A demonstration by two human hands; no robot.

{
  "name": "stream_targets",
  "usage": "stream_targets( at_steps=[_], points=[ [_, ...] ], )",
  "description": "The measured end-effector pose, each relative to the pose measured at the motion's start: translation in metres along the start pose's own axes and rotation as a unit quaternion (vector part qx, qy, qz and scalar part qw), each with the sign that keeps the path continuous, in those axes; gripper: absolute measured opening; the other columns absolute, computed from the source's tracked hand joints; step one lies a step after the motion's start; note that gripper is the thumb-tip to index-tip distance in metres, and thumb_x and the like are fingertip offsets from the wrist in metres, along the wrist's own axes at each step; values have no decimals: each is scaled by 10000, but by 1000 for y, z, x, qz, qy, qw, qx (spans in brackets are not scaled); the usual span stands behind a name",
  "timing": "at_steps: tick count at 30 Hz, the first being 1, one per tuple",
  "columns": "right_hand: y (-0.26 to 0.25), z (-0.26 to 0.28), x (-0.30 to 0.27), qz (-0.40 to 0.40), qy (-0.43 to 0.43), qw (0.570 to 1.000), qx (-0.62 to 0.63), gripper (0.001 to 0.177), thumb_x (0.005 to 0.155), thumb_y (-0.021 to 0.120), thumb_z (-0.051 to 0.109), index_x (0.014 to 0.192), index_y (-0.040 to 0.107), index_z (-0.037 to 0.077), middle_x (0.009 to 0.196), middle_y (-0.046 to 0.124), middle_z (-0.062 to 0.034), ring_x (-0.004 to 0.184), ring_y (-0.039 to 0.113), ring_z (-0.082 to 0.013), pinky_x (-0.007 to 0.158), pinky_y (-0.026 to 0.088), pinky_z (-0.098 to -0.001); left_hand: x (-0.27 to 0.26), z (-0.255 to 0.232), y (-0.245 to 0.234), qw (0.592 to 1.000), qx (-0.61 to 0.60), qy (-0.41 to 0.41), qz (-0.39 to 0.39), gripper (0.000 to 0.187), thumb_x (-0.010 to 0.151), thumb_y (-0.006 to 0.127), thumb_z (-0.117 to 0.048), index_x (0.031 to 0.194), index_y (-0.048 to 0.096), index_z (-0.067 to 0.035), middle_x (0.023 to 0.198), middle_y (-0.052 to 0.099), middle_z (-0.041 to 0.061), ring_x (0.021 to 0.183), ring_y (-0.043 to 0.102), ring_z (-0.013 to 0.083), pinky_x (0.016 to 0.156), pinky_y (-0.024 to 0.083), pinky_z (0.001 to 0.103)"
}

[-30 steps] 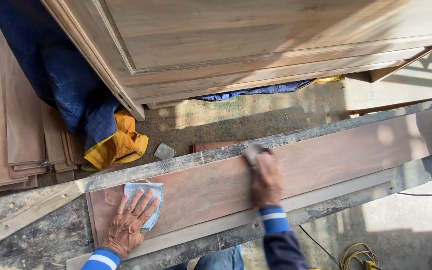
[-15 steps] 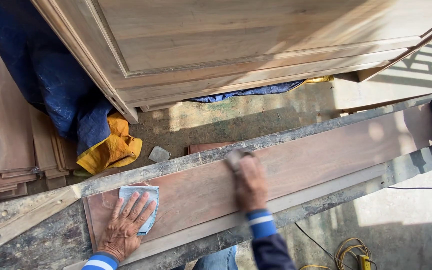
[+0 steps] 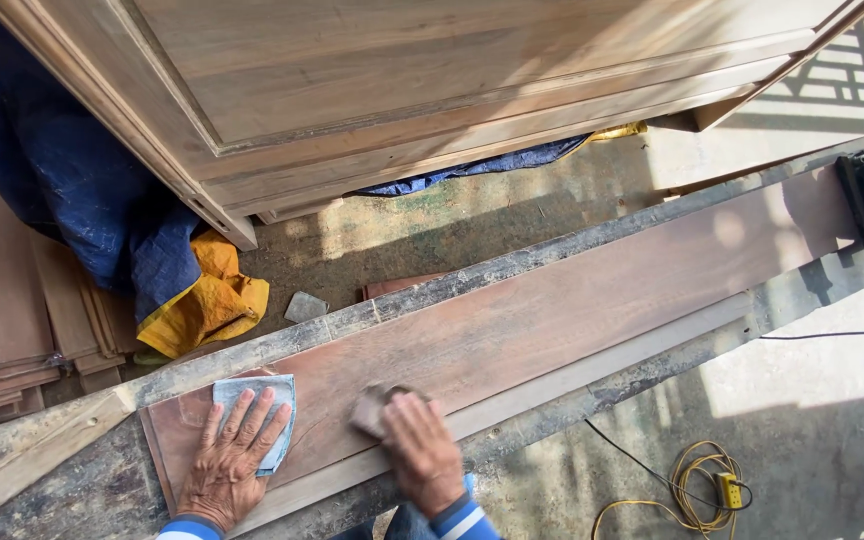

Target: The person is sanding a long wooden board and smaller wooden pieces using an electric orbital sander and manual sandpaper on a workbench.

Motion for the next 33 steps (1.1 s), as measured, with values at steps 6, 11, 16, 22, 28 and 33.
stream_targets(
  at_steps=[6,11,16,22,28,33],
  points=[
    [-76,-269,-31,-42,267,938,-219,359,1082,522,200,1381,620,26,1427,608,-260,1309,578,-400,1107,481,-459,-1,-1,0,1000,-2,-3,-12,802,779,613,-243,1519,308,-297,1635,226,-18,1506,194,229,1243,98,524],
    [-16,-126,-27,-121,268,943,-154,371,1089,514,252,1374,630,46,1403,613,-244,1347,565,-399,1163,437,-507,10,-5,-5,981,88,-59,163,844,836,600,-285,1596,240,-355,1691,145,-34,1537,122,208,1269,55,503],
    [0,-59,-53,-68,153,985,-49,392,1020,594,204,1402,596,117,1401,648,-179,1363,572,-351,1162,401,-568,5,-3,-4,1000,4,-4,0,816,769,609,-236,1519,296,-309,1635,223,-9,1515,173,232,1248,80,526],
    [-68,-206,-41,-112,244,947,-178,357,1041,588,123,1395,595,70,1443,612,-191,1365,568,-372,1181,447,-511,-8,7,13,998,31,-32,43,872,760,617,-239,1563,295,-347,1635,216,-21,1517,175,223,1257,76,524],
    [-14,-75,-47,-147,231,951,-142,366,1061,545,231,1389,617,85,1447,602,-163,1387,560,-324,1206,409,-521,-7,7,14,999,25,-32,26,867,756,622,-255,1560,307,-344,1632,223,-21,1508,183,225,1256,84,532],
    [-25,-129,-63,-91,139,978,-129,371,1022,591,142,1391,621,141,1427,639,-112,1336,633,-307,1159,472,-536,-10,9,20,999,29,-29,30,879,740,622,-228,1553,311,-355,1635,217,-34,1518,184,221,1262,90,533]
  ],
)
Point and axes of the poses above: each hand's wrist, its own x-axis towards the middle knuckle, its own y-axis out of the palm, z = x × y, the point moved 3 cm from there along x, towards the middle knuckle
